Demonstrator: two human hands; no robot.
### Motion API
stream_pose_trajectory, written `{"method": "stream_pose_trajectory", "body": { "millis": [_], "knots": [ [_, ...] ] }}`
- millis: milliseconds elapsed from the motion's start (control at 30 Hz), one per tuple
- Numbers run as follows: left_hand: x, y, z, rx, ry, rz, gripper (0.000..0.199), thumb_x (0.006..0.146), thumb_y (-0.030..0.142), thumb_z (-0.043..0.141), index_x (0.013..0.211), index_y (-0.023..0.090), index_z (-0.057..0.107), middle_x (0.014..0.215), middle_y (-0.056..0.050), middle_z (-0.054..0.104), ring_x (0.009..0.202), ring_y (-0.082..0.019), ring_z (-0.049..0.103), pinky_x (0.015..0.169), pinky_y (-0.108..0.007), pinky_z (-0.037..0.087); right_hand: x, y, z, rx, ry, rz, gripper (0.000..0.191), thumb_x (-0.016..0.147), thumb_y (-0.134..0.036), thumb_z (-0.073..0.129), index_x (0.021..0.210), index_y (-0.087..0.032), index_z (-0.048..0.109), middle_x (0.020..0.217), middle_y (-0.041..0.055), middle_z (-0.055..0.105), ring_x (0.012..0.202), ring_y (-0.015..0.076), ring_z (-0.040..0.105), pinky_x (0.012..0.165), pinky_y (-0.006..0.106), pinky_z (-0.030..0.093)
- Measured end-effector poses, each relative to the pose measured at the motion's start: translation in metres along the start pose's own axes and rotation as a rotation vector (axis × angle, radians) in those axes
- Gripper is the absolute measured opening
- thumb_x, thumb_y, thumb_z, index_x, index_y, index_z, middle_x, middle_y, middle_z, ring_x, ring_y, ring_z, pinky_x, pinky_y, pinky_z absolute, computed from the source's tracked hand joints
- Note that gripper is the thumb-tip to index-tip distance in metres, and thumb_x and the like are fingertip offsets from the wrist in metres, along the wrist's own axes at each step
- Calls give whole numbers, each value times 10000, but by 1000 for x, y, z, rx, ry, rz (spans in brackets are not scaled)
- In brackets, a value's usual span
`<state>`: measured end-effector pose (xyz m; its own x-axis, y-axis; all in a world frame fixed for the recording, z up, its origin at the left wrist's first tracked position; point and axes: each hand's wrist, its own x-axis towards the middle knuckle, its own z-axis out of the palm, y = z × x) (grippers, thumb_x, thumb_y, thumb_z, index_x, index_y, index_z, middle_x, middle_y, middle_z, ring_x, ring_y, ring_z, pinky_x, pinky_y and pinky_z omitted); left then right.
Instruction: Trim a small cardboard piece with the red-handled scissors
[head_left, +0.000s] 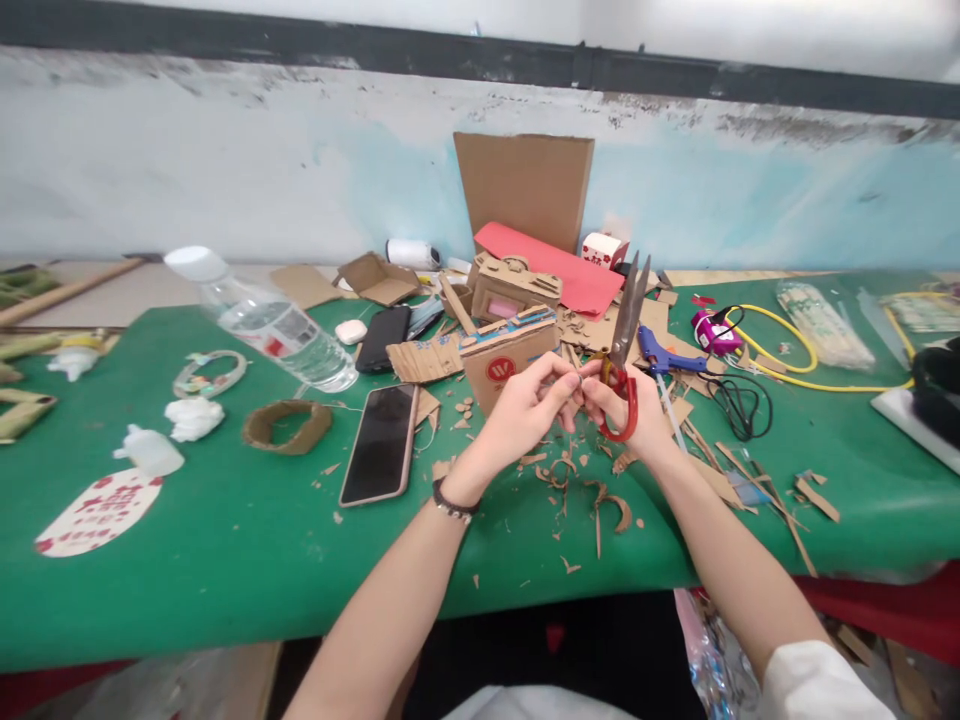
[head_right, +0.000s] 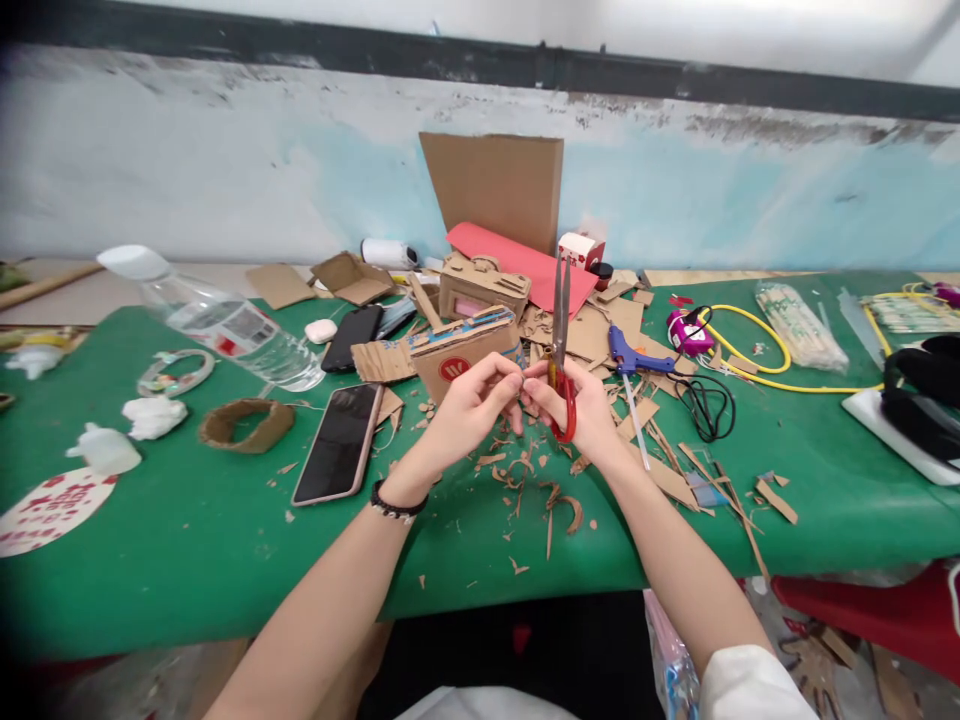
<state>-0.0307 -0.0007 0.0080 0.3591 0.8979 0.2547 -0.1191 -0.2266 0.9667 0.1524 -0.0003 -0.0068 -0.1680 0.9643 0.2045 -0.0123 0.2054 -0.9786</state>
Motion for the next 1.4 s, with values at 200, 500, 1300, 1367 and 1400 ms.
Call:
{"method": "stream_pose_trajectory", "body": {
  "millis": [200, 500, 1300, 1367, 1400],
  "knots": [
    [3, -7, 5, -76, 64, -2, 324, 973, 432, 750, 965, 173, 556, 762, 20, 694, 509, -87, 676, 508, -182, 517, 0, 3, -4, 91, -61, -9, 318, 937, -507, 781, 1001, -209, 687, 719, -23, 659, 504, 104, 554, 467, 245, 439],
    [6, -15, 11, -262, 60, -60, 405, 930, 476, 792, 1107, 151, 627, 760, 10, 688, 550, -119, 698, 520, -234, 602, 3, 13, 3, 151, 15, -37, 311, 968, -504, 748, 963, -213, 639, 647, -48, 613, 481, 102, 537, 470, 241, 427],
    [9, -32, 16, -233, 186, -6, 400, 893, 475, 829, 1095, 141, 745, 659, 11, 694, 477, -93, 628, 469, -200, 520, 6, 9, 9, 346, 56, -1, 388, 960, -511, 755, 773, -214, 589, 576, -61, 515, 445, 92, 445, 473, 253, 427],
    [10, -31, 16, -241, 187, -8, 413, 888, 491, 827, 1095, 144, 747, 780, -17, 741, 481, -82, 630, 464, -202, 523, 6, 8, 8, 316, 70, -3, 404, 971, -513, 741, 751, -214, 579, 589, -51, 518, 463, 98, 458, 480, 261, 425],
    [11, -29, 17, -241, 185, -12, 418, 893, 502, 818, 1100, 146, 746, 847, -32, 759, 487, -80, 636, 465, -206, 529, 7, 8, 8, 302, 77, 1, 407, 972, -516, 737, 749, -215, 579, 595, -47, 520, 469, 101, 463, 483, 264, 423]
  ]
}}
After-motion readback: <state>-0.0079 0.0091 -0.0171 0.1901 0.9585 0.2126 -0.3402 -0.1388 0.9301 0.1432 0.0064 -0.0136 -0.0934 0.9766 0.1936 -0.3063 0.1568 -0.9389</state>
